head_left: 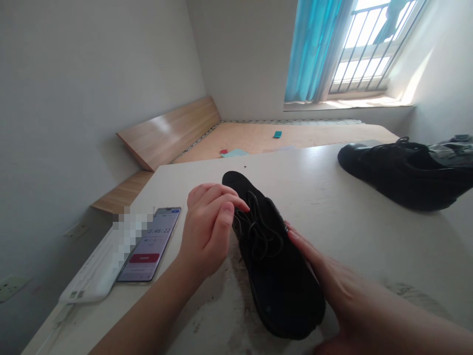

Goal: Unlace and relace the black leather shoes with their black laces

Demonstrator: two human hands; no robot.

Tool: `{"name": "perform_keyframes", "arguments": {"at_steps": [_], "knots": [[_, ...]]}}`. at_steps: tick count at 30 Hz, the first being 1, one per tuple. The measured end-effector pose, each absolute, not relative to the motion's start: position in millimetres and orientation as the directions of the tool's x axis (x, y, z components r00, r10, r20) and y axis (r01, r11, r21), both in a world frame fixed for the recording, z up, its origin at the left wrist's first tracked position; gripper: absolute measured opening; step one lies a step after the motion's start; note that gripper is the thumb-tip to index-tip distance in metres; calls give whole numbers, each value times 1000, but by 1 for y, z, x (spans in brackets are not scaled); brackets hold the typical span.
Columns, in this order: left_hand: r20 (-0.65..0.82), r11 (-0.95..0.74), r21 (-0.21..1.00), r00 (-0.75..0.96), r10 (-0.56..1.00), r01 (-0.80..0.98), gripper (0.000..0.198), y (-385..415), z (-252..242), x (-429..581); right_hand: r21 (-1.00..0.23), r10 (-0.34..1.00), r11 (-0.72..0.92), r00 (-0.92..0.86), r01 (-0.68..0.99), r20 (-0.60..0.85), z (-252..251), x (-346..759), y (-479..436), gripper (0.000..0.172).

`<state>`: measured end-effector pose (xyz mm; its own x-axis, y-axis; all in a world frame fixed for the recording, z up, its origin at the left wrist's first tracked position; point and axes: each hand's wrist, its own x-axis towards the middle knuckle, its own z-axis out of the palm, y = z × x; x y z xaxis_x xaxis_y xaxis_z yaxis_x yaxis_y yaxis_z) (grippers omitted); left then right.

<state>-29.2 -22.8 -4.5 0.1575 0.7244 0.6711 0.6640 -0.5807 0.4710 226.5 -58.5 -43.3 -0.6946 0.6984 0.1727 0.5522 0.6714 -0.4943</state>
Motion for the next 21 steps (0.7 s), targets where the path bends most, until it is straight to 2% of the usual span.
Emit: {"name": "perform_keyframes", "arguments": {"at_steps": [4,7,11,14,19,21], "knots": [[705,-598,480,124,699,643,40,-23,-7,-30,-522,732,627,-667,578,140,-55,208,-51,123],[780,-636,422,99,618,647,41,-23,-8,-31,-546,758,589,-641,595,119,-49,187,-24,111],[867,-653,369,7,498,662,38,-24,-9,-30,-539,790,555,-604,634,103,-42,146,37,120],[903,-696,301,39,427,652,35,-25,-10,-29,-560,798,537,-595,631,96,-41,101,86,120],[892,-721,202,180,415,663,30,-26,-10,-28,-635,789,510,-609,580,78,-41,12,131,88],[887,-717,175,209,413,674,29,-27,-9,-28,-670,782,513,-615,536,107,-40,-19,133,85]]}}
